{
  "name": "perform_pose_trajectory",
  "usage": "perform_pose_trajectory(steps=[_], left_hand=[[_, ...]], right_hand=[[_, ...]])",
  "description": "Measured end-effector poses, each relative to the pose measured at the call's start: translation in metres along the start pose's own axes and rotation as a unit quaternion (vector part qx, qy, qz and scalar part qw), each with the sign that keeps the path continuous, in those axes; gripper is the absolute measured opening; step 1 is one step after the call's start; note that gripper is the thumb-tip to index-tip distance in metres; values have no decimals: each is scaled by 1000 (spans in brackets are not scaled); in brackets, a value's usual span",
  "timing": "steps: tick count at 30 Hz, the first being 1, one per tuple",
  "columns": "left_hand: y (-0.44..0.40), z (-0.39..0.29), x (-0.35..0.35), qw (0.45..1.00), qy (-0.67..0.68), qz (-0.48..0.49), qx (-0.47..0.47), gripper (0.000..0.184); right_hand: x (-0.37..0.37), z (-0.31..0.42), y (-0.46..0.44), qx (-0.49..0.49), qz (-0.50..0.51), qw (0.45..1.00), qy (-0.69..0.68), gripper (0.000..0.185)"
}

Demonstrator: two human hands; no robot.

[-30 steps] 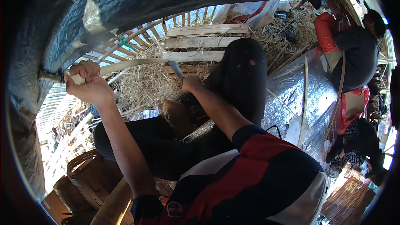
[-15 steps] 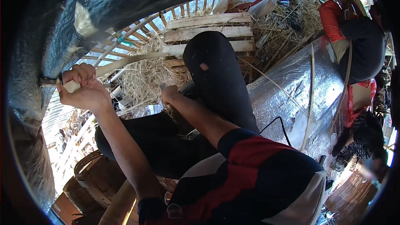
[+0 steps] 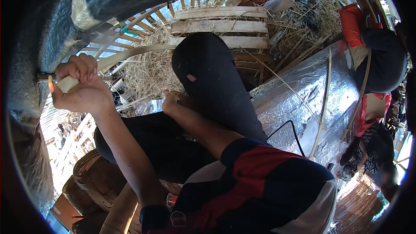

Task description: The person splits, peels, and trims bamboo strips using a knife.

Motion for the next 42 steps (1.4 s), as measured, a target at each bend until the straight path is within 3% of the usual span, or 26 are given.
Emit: perform_pose_trajectory(steps=[3,13,15,21,25,27,29,32,42], left_hand=[[0,5,1,998,31,41,-20,47],[2,0,-1,999,0,27,-20,43],[0,3,-2,997,23,76,-25,47],[0,0,-11,997,25,73,-26,44],[-3,-7,-9,994,23,106,20,41],[1,-11,-9,995,-20,-83,57,35],[-6,-7,-17,998,5,-37,51,28],[-9,-9,-21,992,-36,-92,73,22],[-8,-18,-24,988,-51,-134,55,30]], right_hand=[[6,3,3,-4,4,1000,-1,32],[12,10,8,-16,14,1000,-3,35],[12,10,9,-16,15,1000,-4,35],[12,9,8,-19,18,1000,-5,38],[12,8,7,-21,21,1000,-5,39],[12,10,7,-23,20,1000,-3,40],[13,12,6,-26,20,999,-1,41],[12,11,6,-27,20,999,-3,42],[4,1,0,-29,19,999,-8,47]])
Point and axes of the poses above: each hand's wrist, its own y-axis away from the middle knuckle, its own x-axis out of the palm, z = x × y, the point moved 4 cm from there along -y, towards the middle knuckle, and after that the axes turned 2 degrees about z, right-handed, at the moved point
